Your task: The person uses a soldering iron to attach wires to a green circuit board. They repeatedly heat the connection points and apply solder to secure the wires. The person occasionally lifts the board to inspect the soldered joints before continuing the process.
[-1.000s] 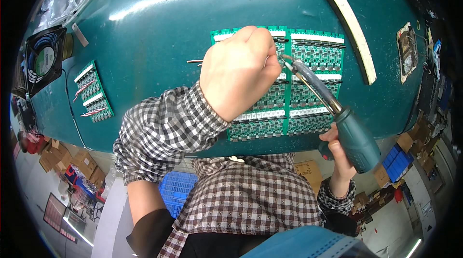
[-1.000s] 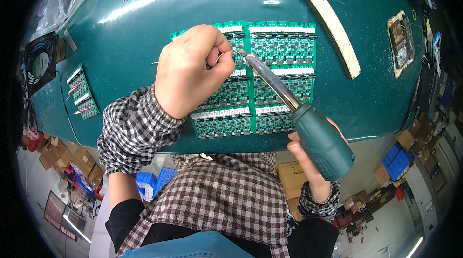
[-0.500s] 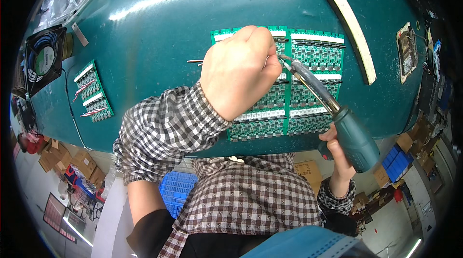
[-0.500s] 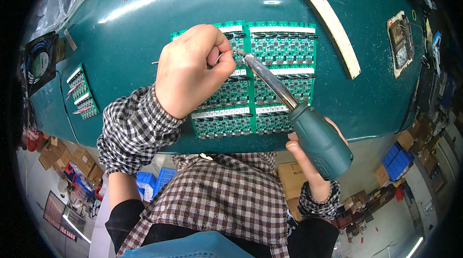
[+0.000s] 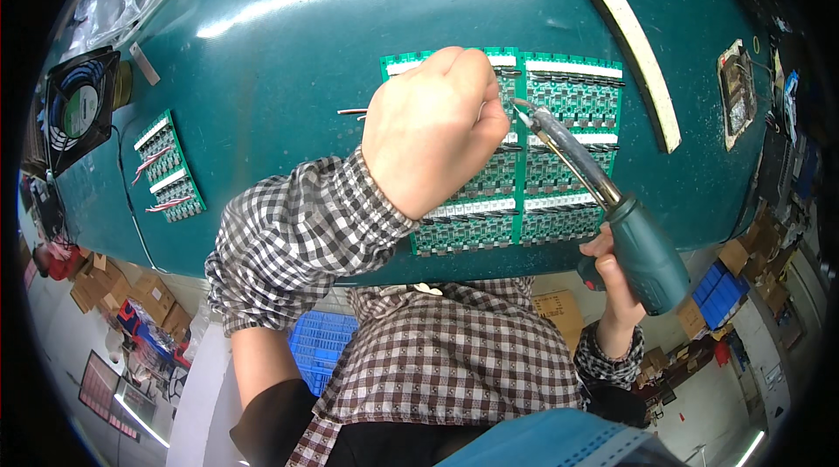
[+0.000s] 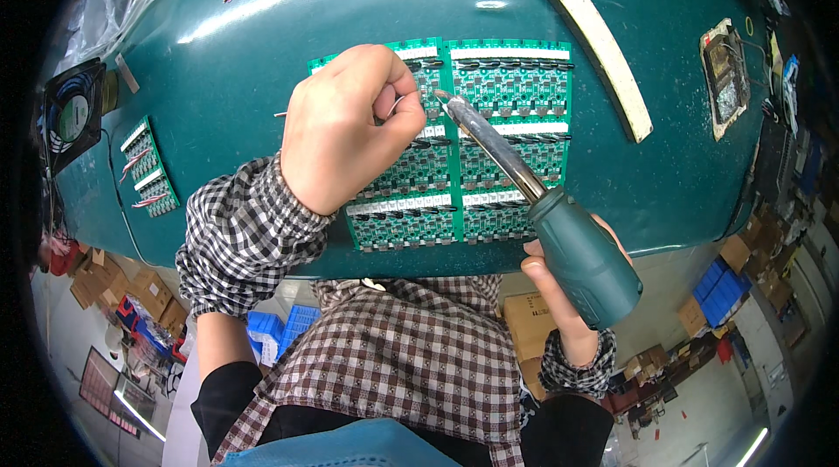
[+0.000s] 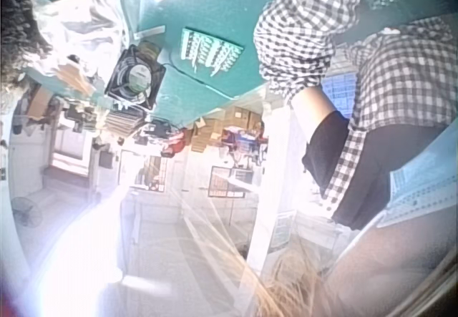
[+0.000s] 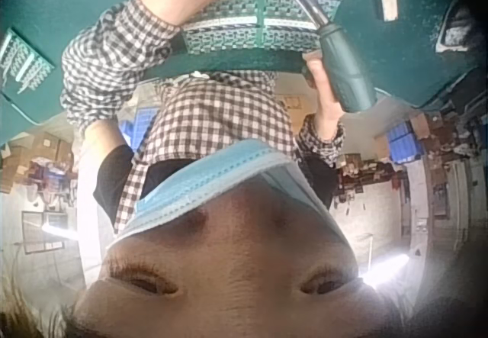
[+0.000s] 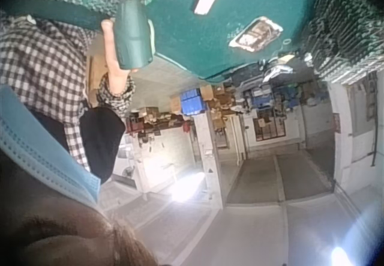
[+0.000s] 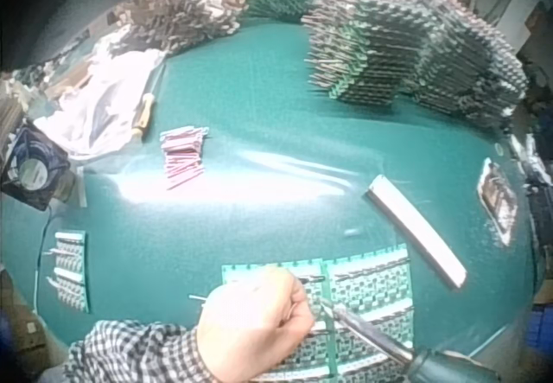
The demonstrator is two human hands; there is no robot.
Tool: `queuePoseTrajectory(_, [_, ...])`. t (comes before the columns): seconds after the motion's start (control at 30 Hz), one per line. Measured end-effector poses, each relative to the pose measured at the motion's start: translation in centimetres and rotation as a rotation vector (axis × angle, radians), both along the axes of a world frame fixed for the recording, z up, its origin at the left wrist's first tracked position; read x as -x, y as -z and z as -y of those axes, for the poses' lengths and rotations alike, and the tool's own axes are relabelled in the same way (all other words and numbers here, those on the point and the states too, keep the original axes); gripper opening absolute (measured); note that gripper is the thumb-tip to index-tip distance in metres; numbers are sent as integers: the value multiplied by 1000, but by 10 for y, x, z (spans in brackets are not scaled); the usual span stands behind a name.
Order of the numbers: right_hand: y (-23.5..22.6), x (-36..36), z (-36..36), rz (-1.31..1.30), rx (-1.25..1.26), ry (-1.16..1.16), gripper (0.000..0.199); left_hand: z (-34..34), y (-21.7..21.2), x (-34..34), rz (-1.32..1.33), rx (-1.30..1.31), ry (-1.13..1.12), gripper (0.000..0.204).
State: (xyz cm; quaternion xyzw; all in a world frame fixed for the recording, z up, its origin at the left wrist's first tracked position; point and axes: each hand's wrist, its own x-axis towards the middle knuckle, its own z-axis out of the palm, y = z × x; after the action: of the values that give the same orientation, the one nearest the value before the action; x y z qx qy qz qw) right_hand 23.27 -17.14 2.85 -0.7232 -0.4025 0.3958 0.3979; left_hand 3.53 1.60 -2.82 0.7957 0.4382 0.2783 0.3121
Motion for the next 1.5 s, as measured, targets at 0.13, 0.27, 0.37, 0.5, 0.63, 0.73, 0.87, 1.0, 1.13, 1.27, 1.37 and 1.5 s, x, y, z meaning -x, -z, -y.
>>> queuePoseTrajectory(0.13, [0,-2,0,-14,10,-30,62,0,1,0,8,9,-2,15])
queuePoseTrajectory(0.27, [-5,6,-8,-27,-11,12,50,0,0,0,-1,4,0,15])
queuePoseTrajectory(0.37, [-6,9,-10,-48,-46,65,45,0,0,0,12,6,3,15])
queuePoseTrajectory(0.5, [-3,1,-8,4,-53,26,45,-1,0,1,15,4,6,15])
queuePoseTrajectory(0.63, [-2,1,-8,-67,-68,106,47,-2,-2,1,-5,9,18,15])
queuePoseTrajectory(0.73, [2,-1,-6,-96,-82,116,47,-2,-4,1,-10,17,25,15])
queuePoseTrajectory(0.87, [4,-5,-5,-92,-82,103,47,-2,-5,2,-22,33,27,15])
queuePoseTrajectory(1.0, [-1,-2,-8,-161,-13,162,43,-2,-6,1,-40,45,27,14])
queuePoseTrajectory(1.13, [-1,0,-12,-215,-61,212,46,-3,-6,1,-47,56,31,14])
queuePoseTrajectory(1.27, [2,1,-16,-222,-97,232,48,-3,-8,1,-46,58,43,13])
queuePoseTrajectory(1.37, [4,0,-16,-242,-91,224,50,-4,-8,3,-54,66,50,14])
queuePoseTrajectory(1.5, [7,-3,-15,-315,-95,222,50,-2,-9,8,-66,99,73,13])
